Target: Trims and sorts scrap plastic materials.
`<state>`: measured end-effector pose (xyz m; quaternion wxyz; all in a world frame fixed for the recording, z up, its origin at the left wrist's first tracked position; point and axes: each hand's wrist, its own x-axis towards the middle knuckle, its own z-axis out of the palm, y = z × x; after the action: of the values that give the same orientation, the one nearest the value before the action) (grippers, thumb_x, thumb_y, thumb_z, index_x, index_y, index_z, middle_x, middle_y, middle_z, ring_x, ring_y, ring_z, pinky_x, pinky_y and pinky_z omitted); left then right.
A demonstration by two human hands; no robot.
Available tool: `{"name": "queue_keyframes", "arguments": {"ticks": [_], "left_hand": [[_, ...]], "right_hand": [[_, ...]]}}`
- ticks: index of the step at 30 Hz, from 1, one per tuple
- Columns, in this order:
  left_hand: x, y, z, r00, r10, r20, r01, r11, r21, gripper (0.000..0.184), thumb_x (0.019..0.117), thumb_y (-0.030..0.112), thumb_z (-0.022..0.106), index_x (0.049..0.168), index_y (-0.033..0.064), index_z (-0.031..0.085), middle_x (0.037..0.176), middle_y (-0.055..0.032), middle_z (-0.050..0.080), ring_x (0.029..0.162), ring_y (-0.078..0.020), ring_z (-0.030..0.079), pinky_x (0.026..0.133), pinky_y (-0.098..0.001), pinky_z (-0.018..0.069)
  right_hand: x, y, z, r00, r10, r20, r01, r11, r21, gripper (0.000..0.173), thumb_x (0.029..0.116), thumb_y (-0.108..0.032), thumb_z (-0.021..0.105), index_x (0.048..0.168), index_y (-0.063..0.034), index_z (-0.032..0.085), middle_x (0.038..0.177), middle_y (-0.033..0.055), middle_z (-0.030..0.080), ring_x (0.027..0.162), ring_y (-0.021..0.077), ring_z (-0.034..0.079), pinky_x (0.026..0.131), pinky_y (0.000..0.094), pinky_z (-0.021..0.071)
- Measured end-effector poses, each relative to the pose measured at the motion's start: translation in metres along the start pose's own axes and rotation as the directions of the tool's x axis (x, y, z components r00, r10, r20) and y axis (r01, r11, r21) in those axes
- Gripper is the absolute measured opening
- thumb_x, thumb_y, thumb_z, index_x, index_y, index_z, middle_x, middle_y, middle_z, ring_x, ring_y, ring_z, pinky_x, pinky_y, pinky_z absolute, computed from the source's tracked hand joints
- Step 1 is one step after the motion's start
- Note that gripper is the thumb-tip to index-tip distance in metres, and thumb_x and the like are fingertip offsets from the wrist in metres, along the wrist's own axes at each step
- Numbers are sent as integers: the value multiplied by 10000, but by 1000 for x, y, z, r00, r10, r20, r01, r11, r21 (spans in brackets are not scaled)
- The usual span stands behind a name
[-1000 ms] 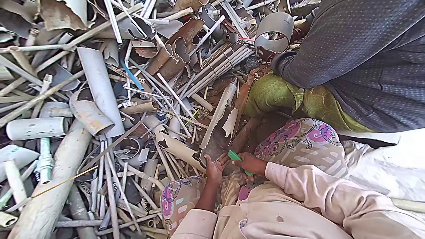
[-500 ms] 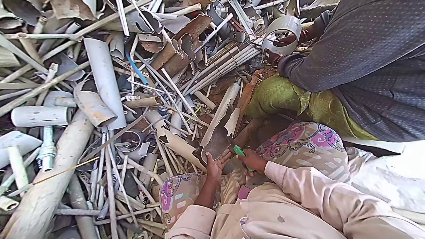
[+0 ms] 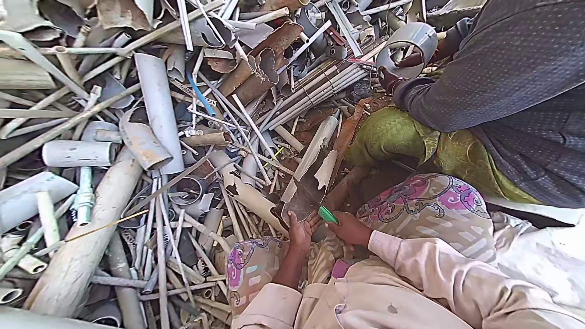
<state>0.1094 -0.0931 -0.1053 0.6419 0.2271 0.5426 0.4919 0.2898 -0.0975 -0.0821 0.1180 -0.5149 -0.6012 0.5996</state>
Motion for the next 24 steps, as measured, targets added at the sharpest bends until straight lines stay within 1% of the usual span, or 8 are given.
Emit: {"name": "queue_keyframes", "arguments": {"ticks": [4,6,7,9,12,18,20,24], "left_hand": [[4,0,-5,997,26,-70,-33,995,-97,842,1028,622,-12,1452,-9,350,1166,-252,649,965,-315,690,800,-424,574],[8,2,-6,992,65,-111,-83,983,-166,769,1049,598,37,1475,34,339,1199,-251,657,992,-347,702,793,-445,583],[8,4,-5,987,75,-142,-102,976,-193,726,1068,572,63,1456,32,354,1164,-252,675,958,-356,720,769,-449,600],[8,3,-6,985,82,-150,-112,973,-203,676,1092,517,89,1421,7,388,1126,-268,691,944,-373,727,778,-459,603],[8,1,-7,991,60,-119,-81,980,-180,757,1061,582,48,1472,23,352,1189,-268,665,1003,-373,705,821,-470,583],[13,7,-12,980,38,-193,-80,974,-211,775,1047,614,57,1446,33,378,1160,-256,655,976,-353,686,782,-466,570],[14,12,-11,972,4,-234,-57,974,-219,786,1044,621,51,1456,25,354,1147,-248,632,939,-320,675,795,-445,566],[13,13,-13,978,-20,-209,-19,984,-180,827,1041,621,36,1462,-18,351,1140,-294,673,965,-357,711,804,-439,579]], "right_hand": [[-1,15,-3,987,-93,134,76,989,128,256,1075,-283,572,1143,-36,563,697,43,549,470,122,524,463,271,471],[-3,18,-7,960,-157,231,128,983,134,215,1059,-260,601,1120,-54,582,683,24,552,461,102,517,445,257,459],[-3,17,-9,951,-174,256,141,980,143,201,1055,-246,607,1119,-56,588,686,19,554,462,95,516,440,251,455],[-3,16,-9,950,-177,255,138,977,164,190,1050,-233,614,1112,-54,599,696,10,568,468,80,521,441,236,456],[1,18,-9,974,-110,199,74,981,181,210,1058,-254,608,1069,-45,589,681,11,543,474,90,513,458,241,455],[3,31,-22,948,-216,232,86,880,467,113,1003,-200,632,954,-103,603,618,-27,576,455,64,529,427,206,442],[6,31,-24,974,-131,183,39,899,437,155,1031,-207,624,944,-84,586,635,-11,573,457,72,529,432,207,451],[10,28,-19,982,152,112,-179,938,298,262,1086,-301,553,1029,-45,571,643,14,555,437,90,514,422,221,454]]}}
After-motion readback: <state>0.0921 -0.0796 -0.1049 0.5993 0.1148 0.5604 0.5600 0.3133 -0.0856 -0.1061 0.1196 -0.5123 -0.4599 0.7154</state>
